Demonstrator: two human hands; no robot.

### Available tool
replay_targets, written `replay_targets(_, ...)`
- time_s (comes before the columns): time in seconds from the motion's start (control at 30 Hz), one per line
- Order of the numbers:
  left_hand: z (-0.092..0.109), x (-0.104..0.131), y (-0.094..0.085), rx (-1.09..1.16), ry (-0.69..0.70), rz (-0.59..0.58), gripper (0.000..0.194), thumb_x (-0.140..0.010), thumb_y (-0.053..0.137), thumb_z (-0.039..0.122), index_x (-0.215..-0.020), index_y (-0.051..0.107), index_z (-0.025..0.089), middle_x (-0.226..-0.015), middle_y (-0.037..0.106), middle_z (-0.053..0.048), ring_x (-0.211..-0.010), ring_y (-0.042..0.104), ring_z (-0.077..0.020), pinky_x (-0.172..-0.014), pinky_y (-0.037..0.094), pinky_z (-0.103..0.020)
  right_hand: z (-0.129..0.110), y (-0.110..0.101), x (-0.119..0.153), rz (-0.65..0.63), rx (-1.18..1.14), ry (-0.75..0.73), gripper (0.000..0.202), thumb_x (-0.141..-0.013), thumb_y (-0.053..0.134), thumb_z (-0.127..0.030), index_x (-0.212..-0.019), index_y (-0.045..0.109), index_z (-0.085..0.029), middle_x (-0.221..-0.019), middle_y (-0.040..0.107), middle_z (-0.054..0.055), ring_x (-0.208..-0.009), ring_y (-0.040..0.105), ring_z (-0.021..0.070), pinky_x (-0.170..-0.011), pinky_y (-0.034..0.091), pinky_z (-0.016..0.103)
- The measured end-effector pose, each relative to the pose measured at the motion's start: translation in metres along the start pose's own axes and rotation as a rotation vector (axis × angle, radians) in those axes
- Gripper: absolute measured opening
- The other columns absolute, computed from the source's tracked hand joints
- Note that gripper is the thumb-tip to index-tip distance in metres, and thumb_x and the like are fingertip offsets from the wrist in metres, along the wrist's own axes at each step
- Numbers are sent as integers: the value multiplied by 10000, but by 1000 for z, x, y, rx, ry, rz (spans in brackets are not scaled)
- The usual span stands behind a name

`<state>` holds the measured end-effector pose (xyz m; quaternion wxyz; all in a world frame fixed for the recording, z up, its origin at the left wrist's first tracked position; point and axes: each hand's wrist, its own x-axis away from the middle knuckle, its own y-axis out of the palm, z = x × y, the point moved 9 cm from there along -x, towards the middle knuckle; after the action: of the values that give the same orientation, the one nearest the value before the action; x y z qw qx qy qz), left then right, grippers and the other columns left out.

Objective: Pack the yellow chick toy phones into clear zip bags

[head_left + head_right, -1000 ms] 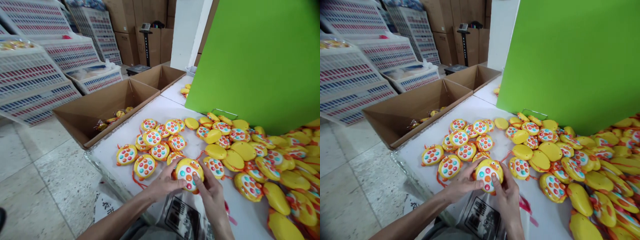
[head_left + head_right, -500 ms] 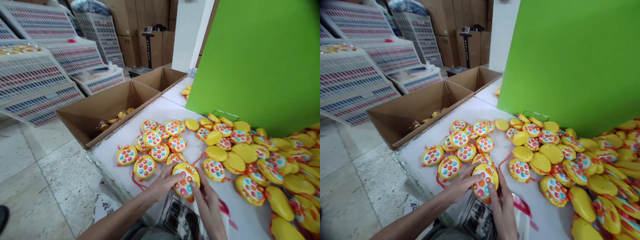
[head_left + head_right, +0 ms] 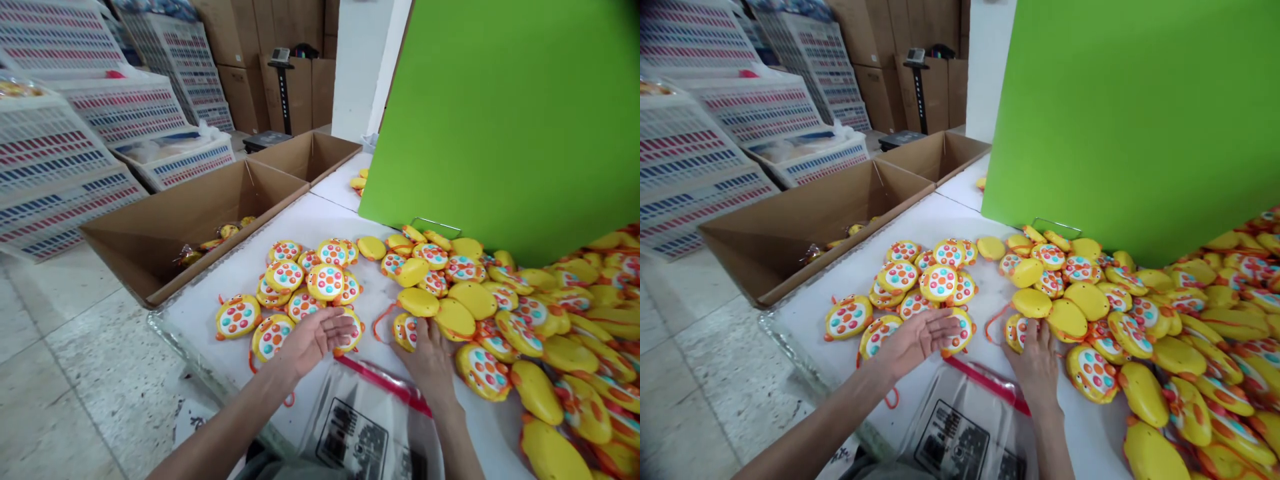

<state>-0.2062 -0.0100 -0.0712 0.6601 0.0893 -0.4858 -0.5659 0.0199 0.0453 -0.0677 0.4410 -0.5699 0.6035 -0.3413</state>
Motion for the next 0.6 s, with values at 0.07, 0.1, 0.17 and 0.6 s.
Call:
replay_targets(0.07, -13, 3, 6, -76, 7, -34, 195, -804, 575, 223, -944, 609, 91, -885, 694, -144, -803, 670, -220, -689, 517, -296, -4, -4, -1, 7, -19, 13, 662, -715, 606, -436, -1273, 431, -127, -1272, 466, 219, -1137, 457, 393, -837, 433, 508)
replay_targets(0.1, -17, 4, 9, -126, 20, -42, 204, -783, 606, 236, -932, 611, 97, -866, 693, -134, -784, 666, -214, -682, 510, -295, -7, -7, 0, 18, -47, 15, 678, -705, 614, -458, -1272, 430, -135, -1247, 488, 206, -1119, 477, 374, -838, 440, 491)
replay_targets(0.17, -22, 5, 17, -254, 61, -41, 250, -756, 647, 283, -929, 618, 106, -851, 686, -112, -763, 652, -200, -671, 494, -291, -20, -17, 5, 38, -136, -19, 735, -674, 640, -487, -1288, 417, -150, -1231, 502, 186, -1110, 491, 348, -854, 442, 473)
replay_targets(0.6, -7, 15, 47, -440, 243, -189, 449, -695, 715, 306, -1106, 588, 175, -1032, 633, -59, -997, 562, -227, -850, 451, -323, -70, -18, 45, -229, -1053, 170, 698, -719, 666, -408, -1331, 417, -183, -1307, 518, 111, -1087, 569, 259, -853, 514, 371)
